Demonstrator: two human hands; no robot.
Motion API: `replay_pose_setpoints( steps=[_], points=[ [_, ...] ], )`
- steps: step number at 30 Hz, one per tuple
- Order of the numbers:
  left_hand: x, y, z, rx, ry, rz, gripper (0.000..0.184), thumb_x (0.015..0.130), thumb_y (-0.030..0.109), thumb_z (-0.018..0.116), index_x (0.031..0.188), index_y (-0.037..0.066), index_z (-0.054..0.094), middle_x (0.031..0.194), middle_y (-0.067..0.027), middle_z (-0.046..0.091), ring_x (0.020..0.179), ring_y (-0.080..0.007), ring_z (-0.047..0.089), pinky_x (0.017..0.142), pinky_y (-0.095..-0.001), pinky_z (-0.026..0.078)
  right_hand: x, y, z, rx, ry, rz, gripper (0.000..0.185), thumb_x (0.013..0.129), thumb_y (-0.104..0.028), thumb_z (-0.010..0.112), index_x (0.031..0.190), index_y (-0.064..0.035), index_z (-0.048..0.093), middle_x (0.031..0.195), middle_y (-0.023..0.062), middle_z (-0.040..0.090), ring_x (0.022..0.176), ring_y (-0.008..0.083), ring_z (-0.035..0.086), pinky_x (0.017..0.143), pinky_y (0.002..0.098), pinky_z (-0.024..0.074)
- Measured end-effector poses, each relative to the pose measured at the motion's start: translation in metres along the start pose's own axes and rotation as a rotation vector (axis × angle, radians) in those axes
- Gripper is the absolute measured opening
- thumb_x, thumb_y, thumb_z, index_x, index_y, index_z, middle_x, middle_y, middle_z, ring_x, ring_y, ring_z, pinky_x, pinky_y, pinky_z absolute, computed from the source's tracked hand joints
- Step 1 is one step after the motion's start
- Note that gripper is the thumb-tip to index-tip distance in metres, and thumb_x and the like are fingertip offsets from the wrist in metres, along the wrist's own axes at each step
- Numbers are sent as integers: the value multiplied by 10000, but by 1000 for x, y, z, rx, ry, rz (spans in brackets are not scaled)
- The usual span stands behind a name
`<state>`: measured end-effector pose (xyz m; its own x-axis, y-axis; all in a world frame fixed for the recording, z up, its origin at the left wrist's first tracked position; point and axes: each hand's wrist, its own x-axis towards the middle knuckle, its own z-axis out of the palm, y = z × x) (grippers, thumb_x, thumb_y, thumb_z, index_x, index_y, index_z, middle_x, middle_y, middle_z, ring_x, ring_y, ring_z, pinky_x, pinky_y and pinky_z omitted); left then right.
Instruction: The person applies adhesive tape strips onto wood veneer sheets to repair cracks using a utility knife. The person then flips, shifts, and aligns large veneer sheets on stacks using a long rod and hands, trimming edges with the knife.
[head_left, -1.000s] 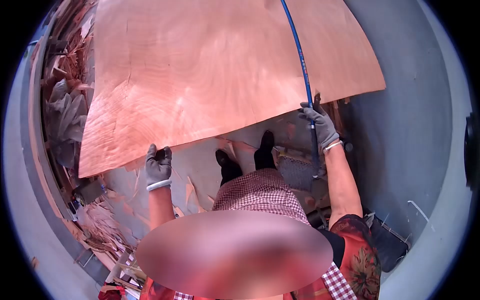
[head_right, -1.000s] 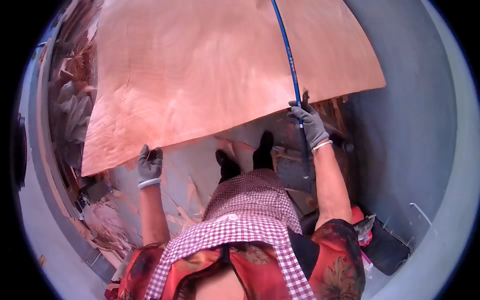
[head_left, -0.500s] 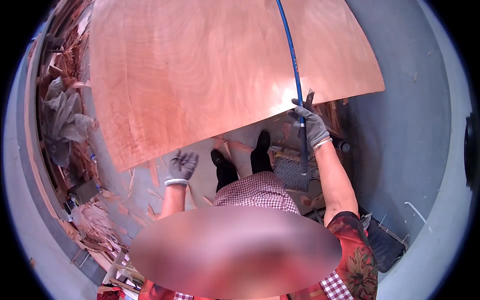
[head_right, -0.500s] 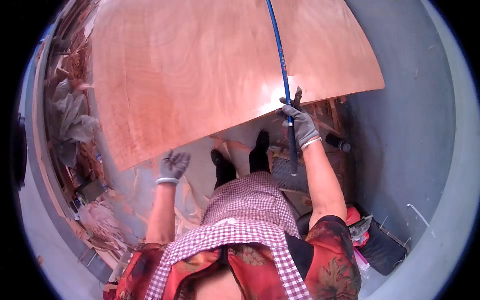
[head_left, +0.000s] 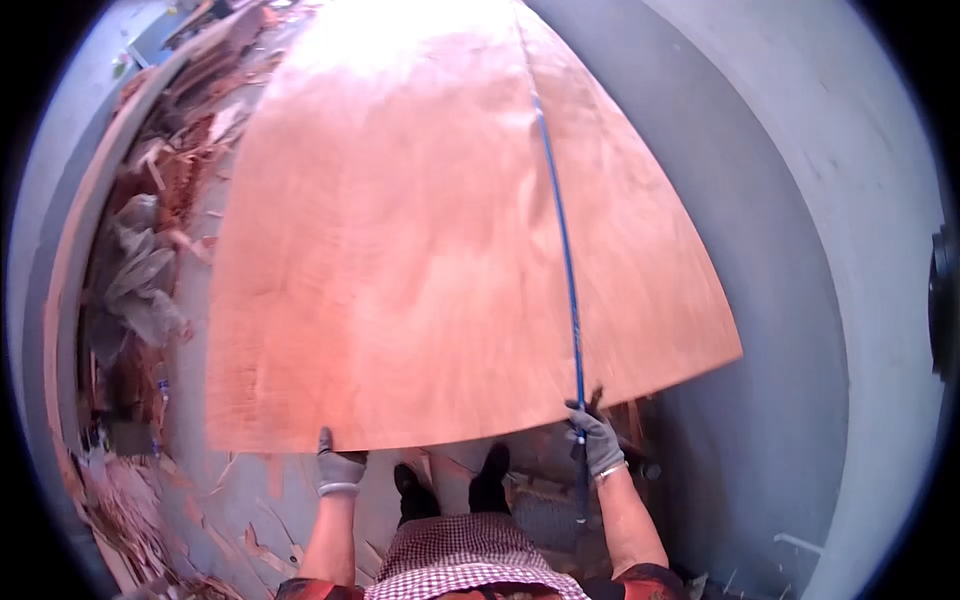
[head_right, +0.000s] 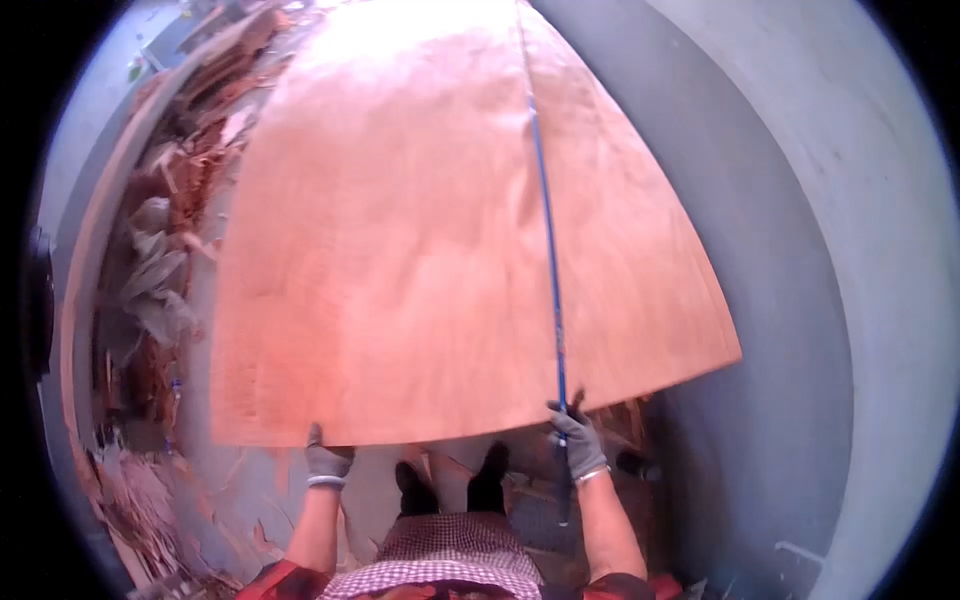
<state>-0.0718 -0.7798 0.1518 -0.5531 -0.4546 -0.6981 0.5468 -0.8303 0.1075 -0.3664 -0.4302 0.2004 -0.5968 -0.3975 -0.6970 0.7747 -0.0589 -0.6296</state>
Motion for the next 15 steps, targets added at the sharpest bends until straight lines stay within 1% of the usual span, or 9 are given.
replay_pose_setpoints(
  steps=[2, 3, 4, 6, 7, 9, 11, 13, 15],
  points=[
    [8, -1, 2, -77, 5, -16, 563, 843, 366, 551, 1301, 62, 428, 1339, -127, 453, 1242, -321, 402, 1054, -458, 309, 6, 5, 6, -45, 136, -11, 273, 737, -187, 710, 977, -82, 635, 656, -56, 498, 489, 68, 455, 430, 202, 342],
    [15, 0, -7, -43, -78, 7, 539, 854, 368, 543, 1296, 76, 439, 1337, -123, 458, 1238, -316, 407, 1057, -472, 298, 44, 32, -30, -176, 121, -121, 234, 732, -189, 705, 936, -102, 631, 645, -68, 484, 485, 61, 433, 432, 204, 312],
    [22, 3, -22, -6, -150, 36, 516, 864, 369, 535, 1290, 90, 450, 1335, -120, 463, 1235, -312, 412, 1061, -486, 287, 49, 32, -27, -254, 126, -175, 181, 730, -199, 703, 874, -117, 630, 644, -77, 481, 499, 50, 419, 442, 209, 302],
    [29, 6, -41, -134, 154, 141, 455, 888, 335, 520, 1271, 96, 470, 1339, -108, 461, 1249, -306, 391, 1051, -491, 296, 75, 57, -47, -343, 257, -281, 88, 743, -169, 691, 790, -123, 632, 662, -76, 506, 553, 36, 430, 486, 198, 305],
    [40, 14, -62, -115, 177, 170, 437, 895, 324, 515, 1268, 100, 475, 1334, -105, 467, 1246, -306, 395, 1044, -494, 302, 81, 63, -55, -378, 284, -280, 74, 755, -102, 666, 827, -115, 664, 651, -80, 535, 538, 34, 449, 480, 195, 326],
    [75, 29, -101, -64, 221, 200, 401, 909, 301, 504, 1260, 108, 483, 1323, -98, 479, 1240, -307, 402, 1032, -498, 312, 100, 81, -66, -459, 347, -416, 73, 752, -64, 628, 812, -87, 663, 672, -53, 565, 557, 53, 482, 505, 207, 363],
    [97, 42, -118, 50, 365, 226, 367, 914, 278, 507, 1243, 116, 498, 1289, -96, 508, 1198, -314, 446, 1005, -507, 339, 120, 102, -77, -464, 360, -481, 101, 738, -23, 594, 804, -59, 661, 703, -25, 594, 586, 78, 518, 546, 220, 403],
    [96, 38, -107, 197, 499, 246, 343, 918, 263, 506, 1230, 121, 509, 1259, -92, 533, 1160, -321, 481, 986, -509, 360, 77, 73, -35, -455, 399, -344, 141, 722, 4, 587, 827, -50, 662, 745, -12, 609, 658, 91, 547, 620, 233, 429],
    [72, 43, -76, 363, 596, 255, 327, 922, 256, 500, 1220, 123, 517, 1232, -86, 553, 1127, -328, 508, 973, -505, 376, 84, 95, -37, -424, 362, -460, 150, 721, 6, 583, 833, -54, 662, 751, -7, 613, 677, 98, 551, 641, 244, 434]
  ],
)
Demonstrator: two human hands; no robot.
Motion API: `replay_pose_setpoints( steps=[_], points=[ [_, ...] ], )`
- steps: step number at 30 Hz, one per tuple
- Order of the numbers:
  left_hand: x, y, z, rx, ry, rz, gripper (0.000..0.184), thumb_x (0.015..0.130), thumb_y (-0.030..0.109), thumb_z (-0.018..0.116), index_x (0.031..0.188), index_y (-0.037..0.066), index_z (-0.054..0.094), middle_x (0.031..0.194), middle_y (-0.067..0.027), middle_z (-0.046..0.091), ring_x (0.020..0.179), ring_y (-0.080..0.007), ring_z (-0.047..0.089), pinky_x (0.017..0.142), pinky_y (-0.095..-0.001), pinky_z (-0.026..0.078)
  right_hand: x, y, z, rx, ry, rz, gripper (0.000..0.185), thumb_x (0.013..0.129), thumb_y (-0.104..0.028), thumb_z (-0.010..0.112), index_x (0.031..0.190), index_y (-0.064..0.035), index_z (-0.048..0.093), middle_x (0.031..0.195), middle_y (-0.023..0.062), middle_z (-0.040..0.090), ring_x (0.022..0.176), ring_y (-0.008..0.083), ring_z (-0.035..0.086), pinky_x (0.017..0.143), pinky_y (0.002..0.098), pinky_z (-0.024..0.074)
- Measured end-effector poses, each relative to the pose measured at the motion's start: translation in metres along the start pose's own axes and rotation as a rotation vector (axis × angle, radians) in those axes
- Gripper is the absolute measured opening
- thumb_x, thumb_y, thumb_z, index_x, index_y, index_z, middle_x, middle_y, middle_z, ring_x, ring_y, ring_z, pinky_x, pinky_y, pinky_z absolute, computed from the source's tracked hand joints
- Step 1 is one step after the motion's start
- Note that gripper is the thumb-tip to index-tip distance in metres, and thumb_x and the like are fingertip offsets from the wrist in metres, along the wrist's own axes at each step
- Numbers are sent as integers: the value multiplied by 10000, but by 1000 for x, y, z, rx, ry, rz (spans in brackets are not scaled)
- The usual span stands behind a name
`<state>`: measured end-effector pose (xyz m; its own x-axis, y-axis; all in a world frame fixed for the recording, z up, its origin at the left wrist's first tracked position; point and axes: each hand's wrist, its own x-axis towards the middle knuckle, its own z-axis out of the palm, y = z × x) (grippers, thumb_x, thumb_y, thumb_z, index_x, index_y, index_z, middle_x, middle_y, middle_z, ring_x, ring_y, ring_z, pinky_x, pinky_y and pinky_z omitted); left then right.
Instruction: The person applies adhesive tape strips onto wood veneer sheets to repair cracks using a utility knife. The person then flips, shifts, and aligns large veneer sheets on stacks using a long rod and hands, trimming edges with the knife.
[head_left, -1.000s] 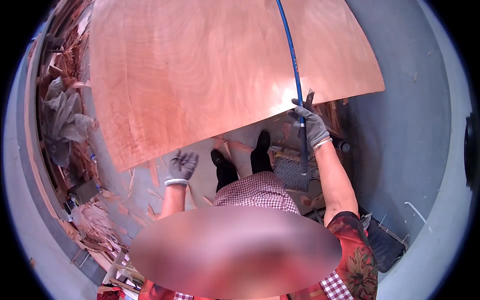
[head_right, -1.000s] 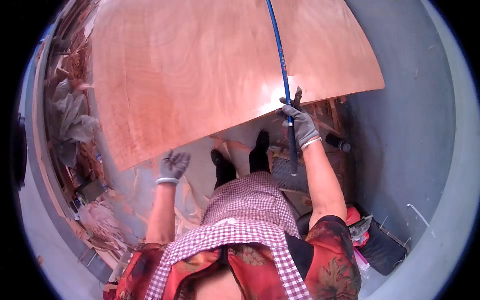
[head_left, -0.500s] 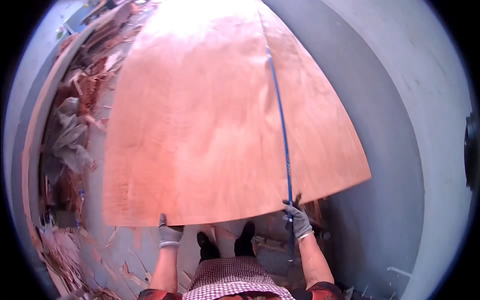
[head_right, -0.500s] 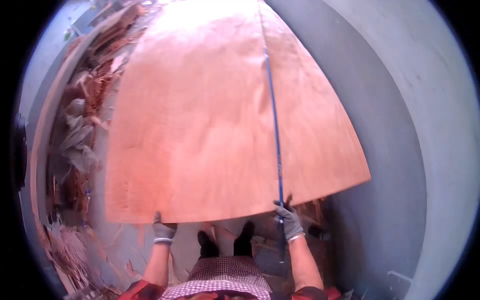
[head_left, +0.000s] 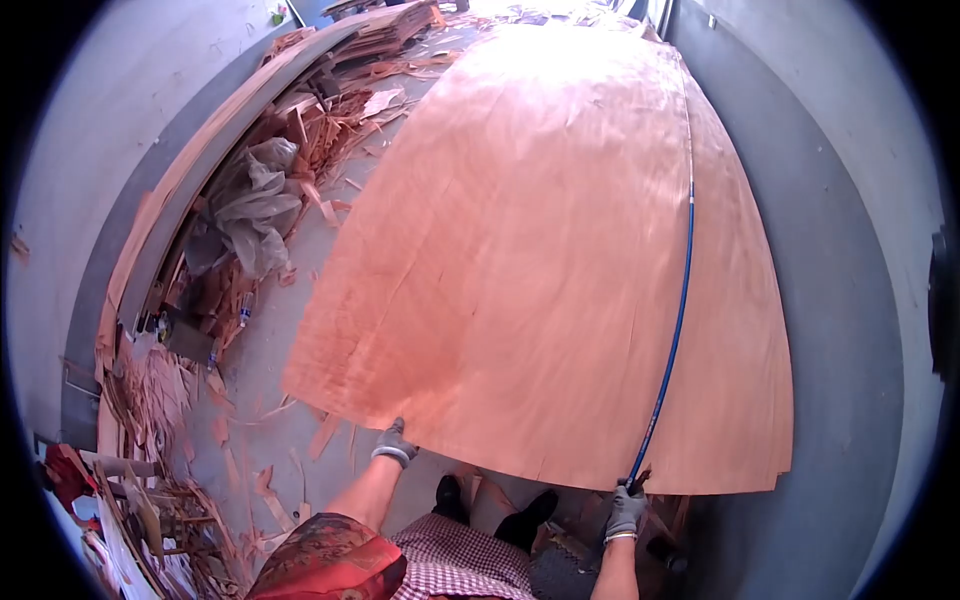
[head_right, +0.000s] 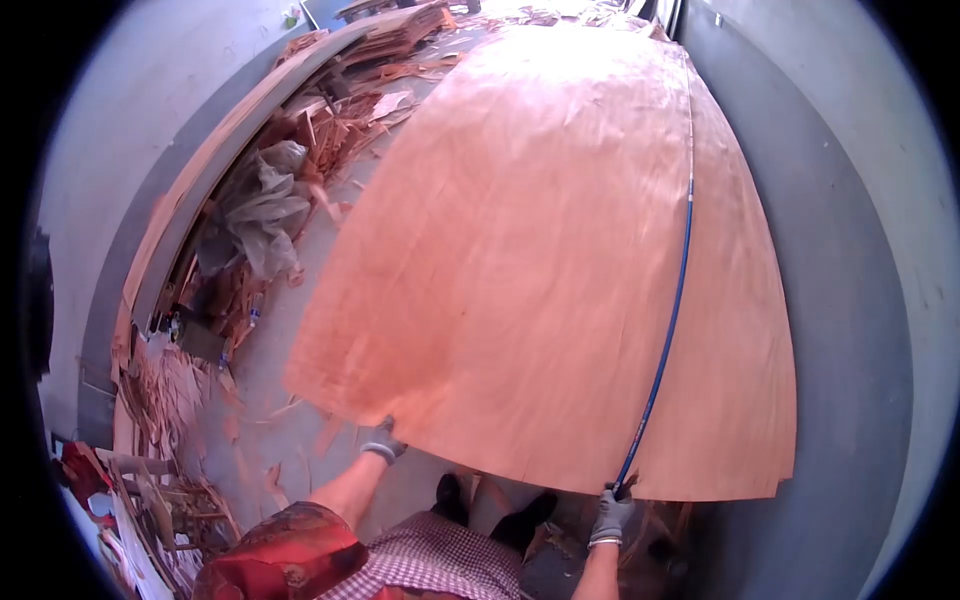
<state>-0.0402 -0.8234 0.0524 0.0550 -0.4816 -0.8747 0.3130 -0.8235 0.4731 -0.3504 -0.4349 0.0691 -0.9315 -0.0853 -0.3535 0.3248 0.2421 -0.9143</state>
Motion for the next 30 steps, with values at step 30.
replay_pose_setpoints(
  steps=[30],
  points=[
    [31, -23, 16, -132, -371, -154, 458, 938, 350, 458, 1271, 36, 439, 1293, -94, 486, 1188, -284, 436, 1040, -453, 332, 69, 5, 6, -160, -130, -16, 198, 756, -136, 641, 937, -57, 628, 808, -17, 569, 704, 94, 508, 650, 240, 439]
  ],
)
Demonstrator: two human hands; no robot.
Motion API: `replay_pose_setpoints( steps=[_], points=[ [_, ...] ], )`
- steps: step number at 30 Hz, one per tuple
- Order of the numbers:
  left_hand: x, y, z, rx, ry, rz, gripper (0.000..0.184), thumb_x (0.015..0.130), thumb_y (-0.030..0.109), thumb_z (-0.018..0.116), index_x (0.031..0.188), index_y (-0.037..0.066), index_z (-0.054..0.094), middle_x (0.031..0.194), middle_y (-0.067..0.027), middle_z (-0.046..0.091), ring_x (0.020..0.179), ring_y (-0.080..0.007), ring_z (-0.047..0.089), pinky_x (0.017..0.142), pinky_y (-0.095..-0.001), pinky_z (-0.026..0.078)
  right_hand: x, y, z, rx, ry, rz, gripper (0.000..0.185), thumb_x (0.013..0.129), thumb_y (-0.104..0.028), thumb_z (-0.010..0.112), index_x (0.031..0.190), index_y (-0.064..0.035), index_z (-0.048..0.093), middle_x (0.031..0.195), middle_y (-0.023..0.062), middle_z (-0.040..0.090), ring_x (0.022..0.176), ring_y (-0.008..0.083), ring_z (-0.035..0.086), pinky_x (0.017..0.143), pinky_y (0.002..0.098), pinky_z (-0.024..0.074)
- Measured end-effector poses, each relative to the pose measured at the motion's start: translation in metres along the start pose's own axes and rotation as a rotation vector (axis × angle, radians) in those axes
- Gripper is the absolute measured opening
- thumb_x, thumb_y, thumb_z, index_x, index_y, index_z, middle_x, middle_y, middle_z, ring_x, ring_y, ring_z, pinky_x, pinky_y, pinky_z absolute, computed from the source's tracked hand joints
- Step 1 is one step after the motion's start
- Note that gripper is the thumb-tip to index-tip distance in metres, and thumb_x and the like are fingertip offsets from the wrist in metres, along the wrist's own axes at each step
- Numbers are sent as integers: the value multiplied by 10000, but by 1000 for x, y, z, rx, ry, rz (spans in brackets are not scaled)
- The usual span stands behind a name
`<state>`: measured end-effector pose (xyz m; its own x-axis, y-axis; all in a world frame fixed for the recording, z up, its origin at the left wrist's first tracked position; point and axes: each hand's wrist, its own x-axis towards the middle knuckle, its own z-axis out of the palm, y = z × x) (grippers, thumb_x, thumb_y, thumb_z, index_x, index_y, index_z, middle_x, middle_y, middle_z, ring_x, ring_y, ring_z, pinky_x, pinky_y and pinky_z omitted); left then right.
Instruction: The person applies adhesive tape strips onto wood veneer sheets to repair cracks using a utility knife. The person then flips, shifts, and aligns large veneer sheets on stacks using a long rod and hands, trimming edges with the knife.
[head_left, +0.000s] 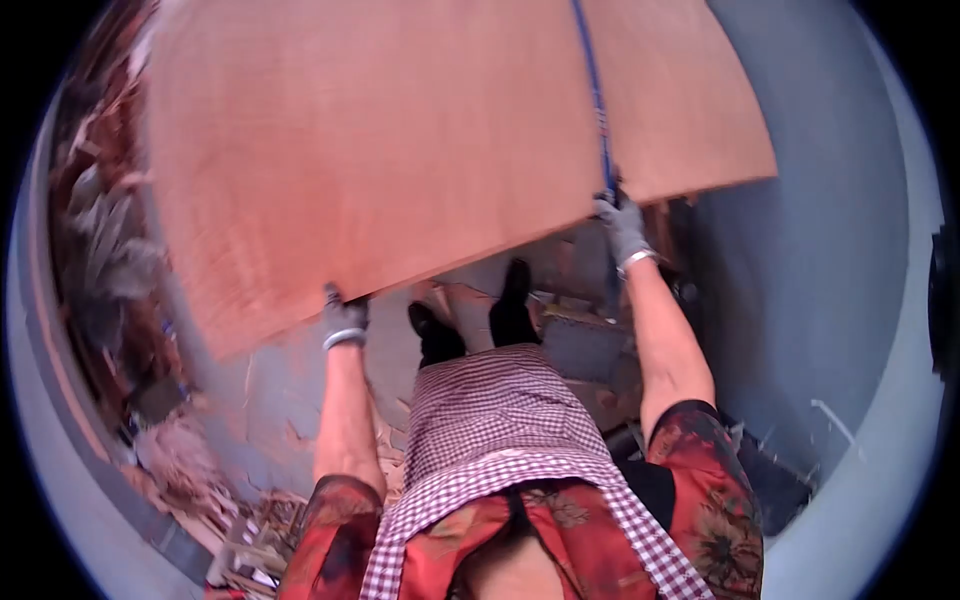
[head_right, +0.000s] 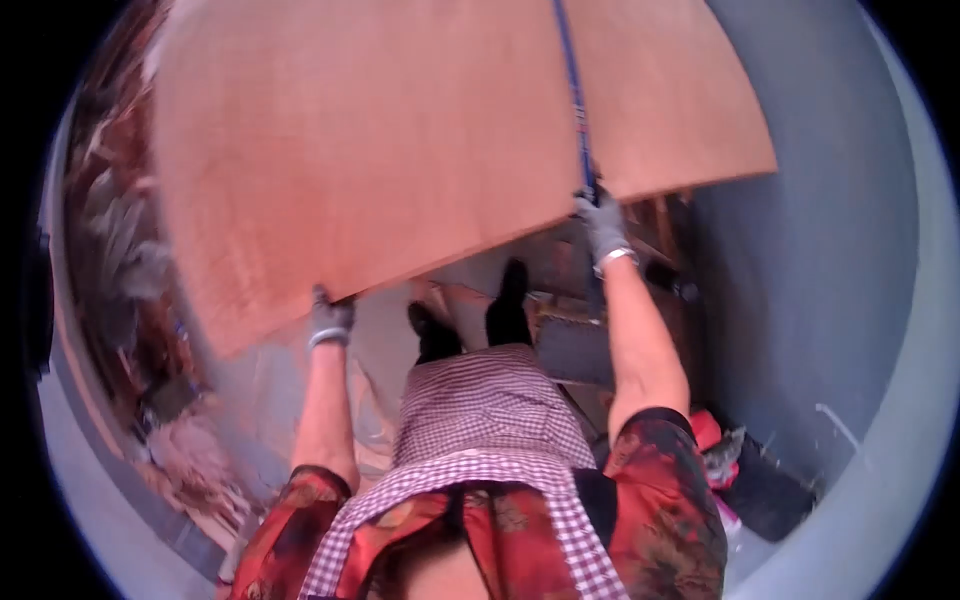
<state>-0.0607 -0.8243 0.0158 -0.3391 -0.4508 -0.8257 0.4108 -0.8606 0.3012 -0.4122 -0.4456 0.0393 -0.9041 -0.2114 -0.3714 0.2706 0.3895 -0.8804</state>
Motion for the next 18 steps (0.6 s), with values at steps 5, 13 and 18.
replay_pose_setpoints(
  steps=[5, 13, 18],
  points=[
    [-35, 6, 26, 628, 348, 161, 309, 895, 345, 553, 1078, 96, 548, 948, -58, 638, 744, -205, 587, 599, -294, 480, -5, 5, 16, 162, 57, 156, 126, 786, -40, 611, 912, -46, 608, 736, -8, 562, 565, 92, 525, 480, 241, 460],
    [-43, -3, 27, 669, 438, 314, 280, 873, 358, 599, 847, 85, 542, 584, -29, 492, 395, -117, 415, 324, -211, 324, -2, 4, 22, 48, 122, 186, 72, 737, -85, 596, 807, -76, 613, 630, -2, 563, 532, 87, 531, 499, 247, 421],
    [-55, 0, 55, 571, 449, 194, 310, 892, 413, 549, 874, 103, 544, 598, -8, 455, 393, -97, 376, 320, -190, 293, 18, 14, 21, -138, 143, 106, 177, 731, -213, 604, 804, -53, 627, 684, 85, 614, 611, 178, 586, 596, 316, 461]
  ],
)
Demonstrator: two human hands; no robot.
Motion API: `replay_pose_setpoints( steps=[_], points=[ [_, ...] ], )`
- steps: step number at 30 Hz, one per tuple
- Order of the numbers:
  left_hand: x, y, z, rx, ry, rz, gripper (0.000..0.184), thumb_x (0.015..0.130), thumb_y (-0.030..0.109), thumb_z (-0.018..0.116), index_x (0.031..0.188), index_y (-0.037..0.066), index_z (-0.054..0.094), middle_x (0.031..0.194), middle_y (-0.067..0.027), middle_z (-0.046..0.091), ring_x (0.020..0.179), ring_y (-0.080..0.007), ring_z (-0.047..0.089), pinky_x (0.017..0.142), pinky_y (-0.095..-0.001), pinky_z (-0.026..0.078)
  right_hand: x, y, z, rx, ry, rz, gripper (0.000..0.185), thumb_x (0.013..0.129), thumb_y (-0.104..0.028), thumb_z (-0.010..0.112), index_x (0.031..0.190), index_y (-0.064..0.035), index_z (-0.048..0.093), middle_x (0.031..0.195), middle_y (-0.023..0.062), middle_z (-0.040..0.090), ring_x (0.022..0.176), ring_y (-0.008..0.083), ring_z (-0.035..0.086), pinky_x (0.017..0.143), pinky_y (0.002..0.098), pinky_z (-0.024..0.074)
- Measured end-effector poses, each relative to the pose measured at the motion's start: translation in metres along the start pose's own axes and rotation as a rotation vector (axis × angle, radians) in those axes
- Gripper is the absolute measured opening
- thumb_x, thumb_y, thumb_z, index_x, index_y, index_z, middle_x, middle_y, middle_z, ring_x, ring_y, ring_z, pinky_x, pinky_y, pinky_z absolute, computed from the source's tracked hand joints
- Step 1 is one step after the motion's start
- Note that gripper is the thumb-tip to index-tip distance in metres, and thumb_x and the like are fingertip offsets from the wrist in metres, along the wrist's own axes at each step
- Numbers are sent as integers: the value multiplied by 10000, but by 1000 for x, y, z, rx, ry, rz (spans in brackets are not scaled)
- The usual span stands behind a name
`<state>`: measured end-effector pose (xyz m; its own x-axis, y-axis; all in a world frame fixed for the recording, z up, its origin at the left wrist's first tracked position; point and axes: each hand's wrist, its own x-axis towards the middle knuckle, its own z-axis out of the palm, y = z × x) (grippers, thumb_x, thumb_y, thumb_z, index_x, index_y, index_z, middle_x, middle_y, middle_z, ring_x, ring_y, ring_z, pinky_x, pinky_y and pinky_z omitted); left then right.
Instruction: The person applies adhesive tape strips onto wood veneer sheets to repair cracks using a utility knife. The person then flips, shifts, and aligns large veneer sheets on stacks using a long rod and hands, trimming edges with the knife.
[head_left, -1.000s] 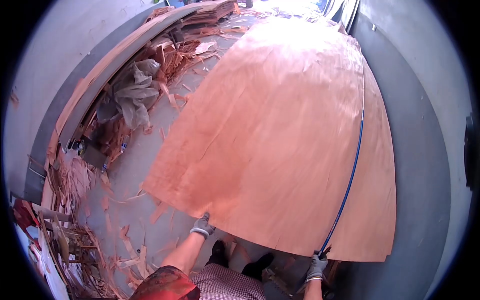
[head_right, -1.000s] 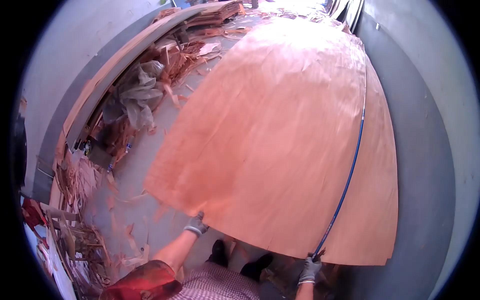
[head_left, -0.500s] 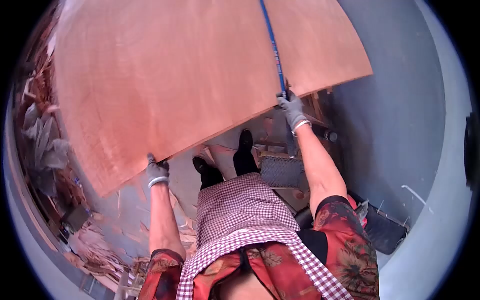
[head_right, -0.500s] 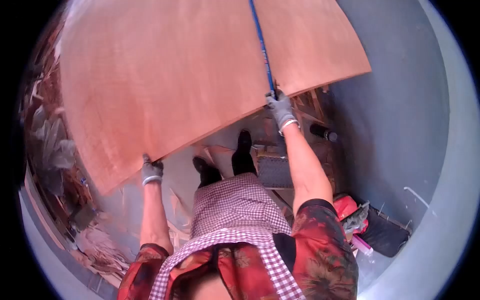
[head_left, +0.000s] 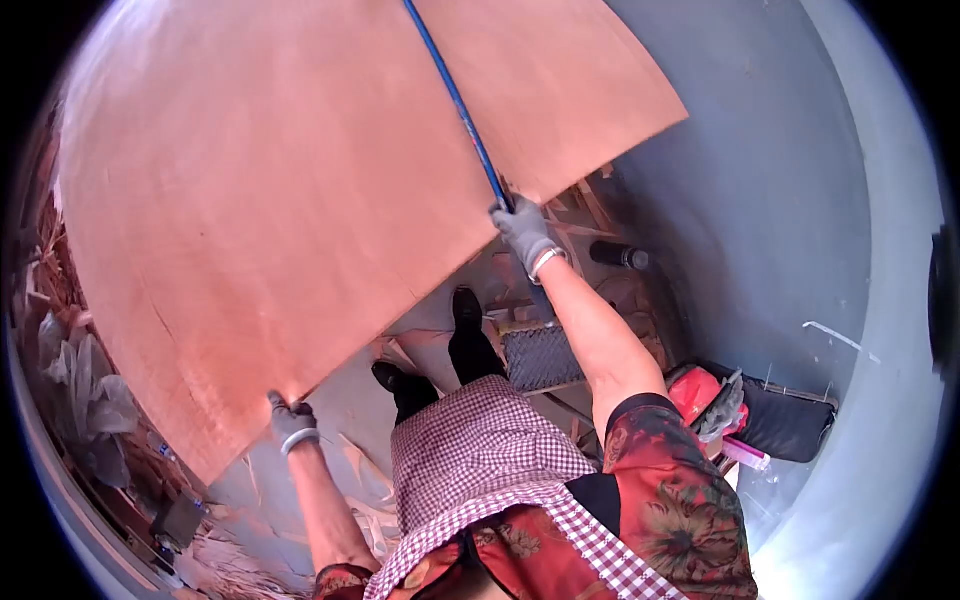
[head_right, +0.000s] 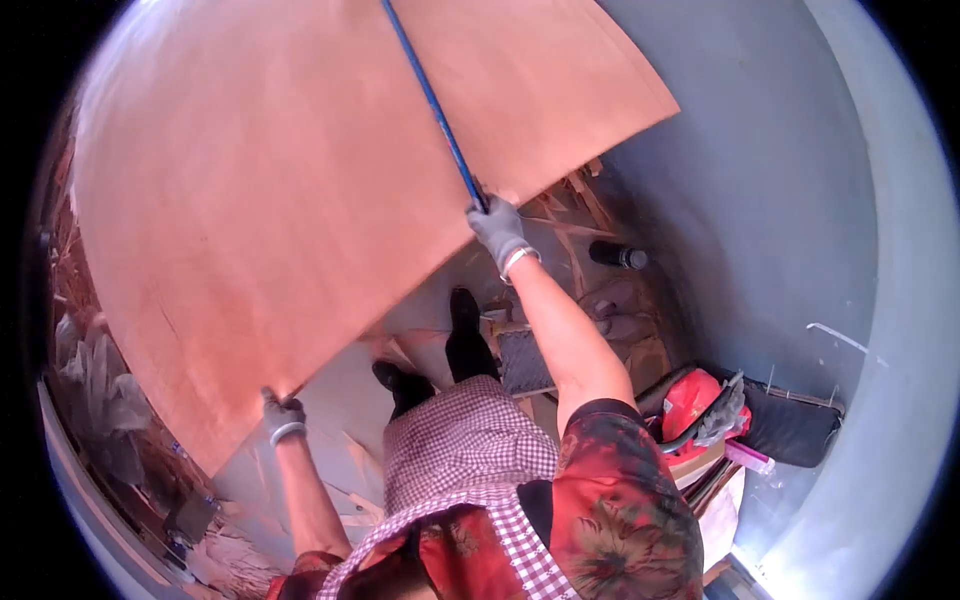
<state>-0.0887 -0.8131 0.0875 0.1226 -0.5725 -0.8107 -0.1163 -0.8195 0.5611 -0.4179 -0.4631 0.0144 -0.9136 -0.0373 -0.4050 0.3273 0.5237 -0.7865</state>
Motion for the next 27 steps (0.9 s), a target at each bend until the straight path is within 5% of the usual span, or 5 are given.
replay_pose_setpoints(
  steps=[1, 3, 10, 24, 27],
  points=[
    [36, -1, -9, -85, -112, 36, 310, 899, 406, 540, 866, 97, 536, 615, -3, 455, 402, -87, 373, 325, -180, 277, 5, -18, -3, -36, -16, 22, 201, 735, -232, 602, 810, -47, 627, 692, 107, 617, 620, 200, 591, 608, 324, 464],
    [104, -2, -46, 447, -293, 438, 329, 906, 405, 528, 854, 80, 533, 609, -8, 461, 410, -84, 382, 328, -178, 289, 18, -38, 4, -29, -47, 11, 281, 749, -290, 591, 840, -26, 620, 725, 173, 615, 656, 271, 599, 647, 340, 472],
    [-11, -9, 2, 96, 67, 110, 389, 878, 460, 547, 755, 96, 488, 506, -5, 374, 364, -94, 359, 298, -205, 283, -9, -3, -2, -65, -102, 100, 269, 750, -292, 575, 862, -52, 625, 703, 155, 609, 677, 249, 612, 665, 339, 474],
    [20, -18, -7, 35, 70, -3, 260, 864, 417, 580, 852, 168, 505, 626, 6, 475, 392, -102, 372, 320, -177, 325, 9, 22, 4, -50, -51, 31, 281, 775, -287, 557, 906, -47, 618, 721, 162, 604, 671, 258, 588, 668, 368, 469],
    [42, -22, -14, -92, -111, -10, 311, 906, 386, 530, 720, 147, 457, 535, -15, 395, 393, -116, 368, 335, -230, 288, 1, -6, 0, -269, -15, -11, 280, 783, -278, 550, 923, -42, 609, 774, 188, 603, 714, 270, 591, 688, 399, 467]
  ],
)
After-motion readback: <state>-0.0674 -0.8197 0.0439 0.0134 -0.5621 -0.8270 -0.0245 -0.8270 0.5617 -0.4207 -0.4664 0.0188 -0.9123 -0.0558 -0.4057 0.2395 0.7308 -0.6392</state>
